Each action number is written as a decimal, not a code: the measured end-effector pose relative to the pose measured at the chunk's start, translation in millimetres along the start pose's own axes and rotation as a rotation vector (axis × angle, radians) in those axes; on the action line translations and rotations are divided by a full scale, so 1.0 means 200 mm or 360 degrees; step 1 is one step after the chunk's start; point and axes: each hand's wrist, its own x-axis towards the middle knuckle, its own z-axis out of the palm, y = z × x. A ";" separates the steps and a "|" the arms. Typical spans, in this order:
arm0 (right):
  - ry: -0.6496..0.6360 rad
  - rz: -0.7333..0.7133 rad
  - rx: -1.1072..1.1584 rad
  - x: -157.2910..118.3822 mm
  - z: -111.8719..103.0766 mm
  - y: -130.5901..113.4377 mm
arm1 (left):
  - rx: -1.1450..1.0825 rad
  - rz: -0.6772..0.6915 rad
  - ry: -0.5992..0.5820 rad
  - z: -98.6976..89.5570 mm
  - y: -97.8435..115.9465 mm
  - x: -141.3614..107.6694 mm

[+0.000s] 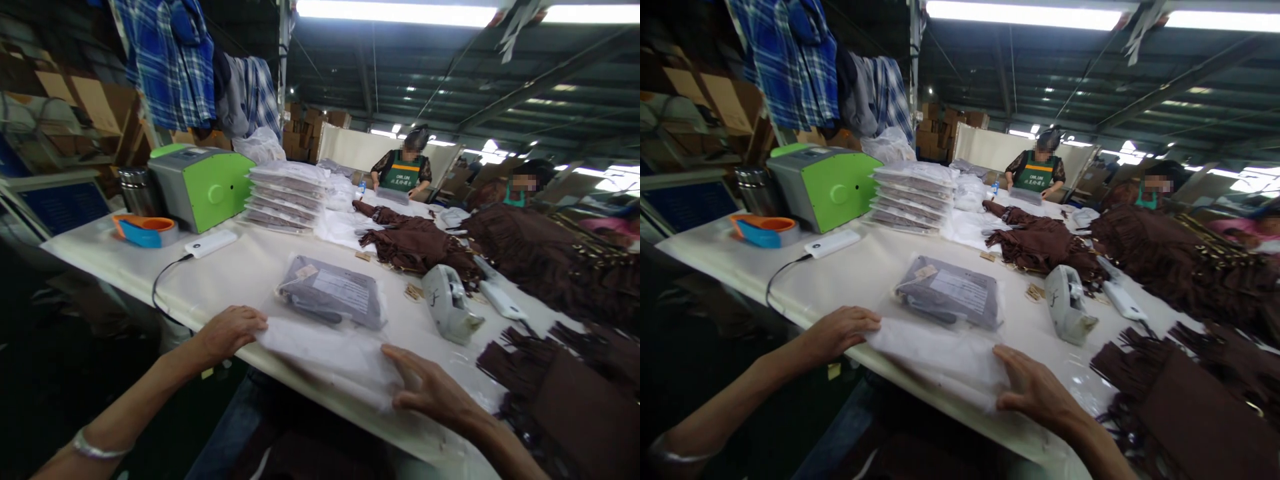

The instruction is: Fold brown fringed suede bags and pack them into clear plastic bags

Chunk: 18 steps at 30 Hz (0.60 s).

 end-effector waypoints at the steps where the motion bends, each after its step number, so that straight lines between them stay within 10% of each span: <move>1: 0.0023 -0.0004 -0.0005 -0.04 0.01 0.02 | -0.0059 -0.0021 0.0025 0.00 -0.01 0.00; 12: 0.0714 -0.0404 -0.0056 0.00 0.18 0.07 | -0.0796 -0.0590 0.0345 -0.02 0.03 0.09; 18: 0.0907 0.0324 0.0898 0.08 0.21 0.03 | -0.1029 -0.0754 0.0592 0.01 0.04 0.17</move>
